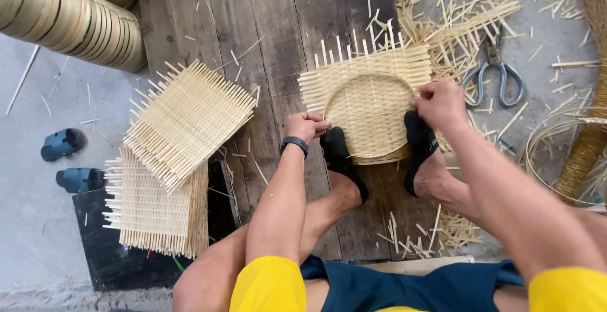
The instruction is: The recorder is assembling and trimming a circular bamboo basket component by weaving bamboo strips and using a mold.
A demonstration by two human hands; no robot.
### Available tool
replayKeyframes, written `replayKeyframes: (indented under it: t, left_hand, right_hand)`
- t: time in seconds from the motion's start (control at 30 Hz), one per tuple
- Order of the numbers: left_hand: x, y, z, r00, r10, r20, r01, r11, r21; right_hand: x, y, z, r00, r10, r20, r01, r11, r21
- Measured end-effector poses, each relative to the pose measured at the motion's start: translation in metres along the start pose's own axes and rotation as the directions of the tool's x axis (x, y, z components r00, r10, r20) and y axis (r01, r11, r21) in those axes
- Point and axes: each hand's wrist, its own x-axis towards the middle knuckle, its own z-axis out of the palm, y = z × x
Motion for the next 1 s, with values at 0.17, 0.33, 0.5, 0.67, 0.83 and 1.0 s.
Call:
replayKeyframes:
  t: [0.17,0.33,0.5,0.67,0.83,1.0]
  left_hand:
    - [-0.031,0.078,0.037,0.853,0.518,0.066,-0.393,0.553,0.734]
    - [0.013,0.070,0.081,0.430,0.835,0.342,-0.781,0.154,0.606]
    - [0.037,0.060,0.094,0.608,0.769,0.198,-0.709,0.413,0.572]
    - [0.048,0.051,0.091,0.606,0.768,0.207,-0.713,0.410,0.568]
    - [0.046,0.045,0.092,0.614,0.753,0.234,-0.727,0.425,0.539]
    - [0.034,0.052,0.091,0.572,0.794,0.208,-0.732,0.378,0.567]
  right_hand:
    - [-0.114,-0.086,0.038,0.675,0.699,0.238,-0.690,0.484,0.538]
    - [-0.157,-0.078,0.094,0.644,0.539,0.542,-0.573,-0.130,0.809]
    - [-0.158,-0.086,0.097,0.745,0.450,0.493,-0.353,-0.362,0.863]
    - [-0.155,-0.077,0.115,0.752,0.507,0.422,-0.306,-0.299,0.904]
    - [-0.158,-0.064,0.123,0.758,0.506,0.412,-0.305,-0.283,0.909]
    - [-0.157,-0.062,0.115,0.846,0.387,0.367,-0.284,-0.256,0.924]
